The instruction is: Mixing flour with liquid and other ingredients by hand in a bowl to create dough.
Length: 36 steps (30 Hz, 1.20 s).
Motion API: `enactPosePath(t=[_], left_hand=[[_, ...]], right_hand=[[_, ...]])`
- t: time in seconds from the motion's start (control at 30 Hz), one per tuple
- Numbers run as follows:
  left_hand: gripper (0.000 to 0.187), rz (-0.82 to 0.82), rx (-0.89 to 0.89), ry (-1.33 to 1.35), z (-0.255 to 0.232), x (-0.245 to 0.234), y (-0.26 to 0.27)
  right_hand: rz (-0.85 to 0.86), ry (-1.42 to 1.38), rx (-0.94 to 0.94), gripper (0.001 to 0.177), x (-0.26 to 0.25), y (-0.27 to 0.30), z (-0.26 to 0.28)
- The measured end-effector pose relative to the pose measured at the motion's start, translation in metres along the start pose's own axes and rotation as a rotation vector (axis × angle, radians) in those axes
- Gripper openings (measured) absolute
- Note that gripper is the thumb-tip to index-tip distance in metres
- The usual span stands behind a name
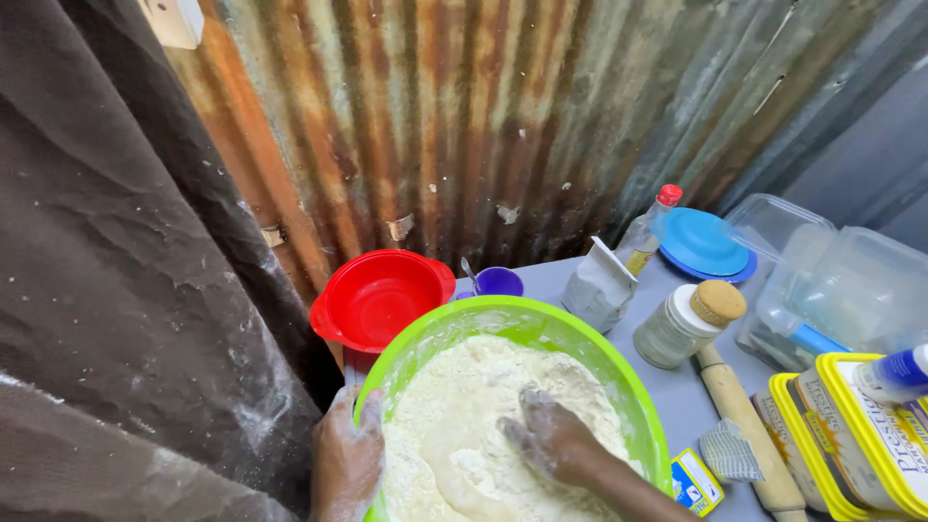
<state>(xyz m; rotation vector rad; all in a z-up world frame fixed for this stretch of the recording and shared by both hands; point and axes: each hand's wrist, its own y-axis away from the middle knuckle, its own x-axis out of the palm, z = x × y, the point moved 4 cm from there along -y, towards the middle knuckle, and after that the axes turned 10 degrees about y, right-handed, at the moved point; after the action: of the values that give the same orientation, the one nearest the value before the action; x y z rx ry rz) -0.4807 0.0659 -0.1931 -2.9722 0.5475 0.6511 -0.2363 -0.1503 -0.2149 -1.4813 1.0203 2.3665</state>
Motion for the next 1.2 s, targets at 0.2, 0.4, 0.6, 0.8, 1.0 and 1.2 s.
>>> enactPosePath(t=[0.2, 0.4, 0.6, 0.8, 1.0, 1.2], left_hand=[[0.037, -0.022, 0.049, 0.004, 0.000, -0.002, 0.003], [0.038, -0.065, -0.022, 0.025, 0.000, -0.005, 0.009], [0.039, -0.096, -0.083, 0.041, 0.014, -0.009, 0.031], [0.045, -0.172, -0.122, 0.081, 0.032, -0.006, 0.039], [0.038, -0.282, -0.180, 0.177, 0.048, -0.003, 0.067], [0.039, -0.380, -0.116, 0.352, 0.114, 0.029, 0.088]], right_hand=[[-0.064, -0.148, -0.022, 0.090, 0.030, -0.005, 0.055], [-0.110, -0.550, -0.277, 0.050, -0.033, 0.025, 0.090], [-0.265, 0.218, -0.364, 0.070, -0.069, -0.032, 0.023], [-0.207, 0.401, -0.268, 0.047, -0.022, -0.019, -0.022], [0.032, -0.043, 0.158, 0.082, 0.000, 0.042, 0.028], [-0.268, -0.398, 0.179, 0.078, 0.033, 0.025, 0.078]])
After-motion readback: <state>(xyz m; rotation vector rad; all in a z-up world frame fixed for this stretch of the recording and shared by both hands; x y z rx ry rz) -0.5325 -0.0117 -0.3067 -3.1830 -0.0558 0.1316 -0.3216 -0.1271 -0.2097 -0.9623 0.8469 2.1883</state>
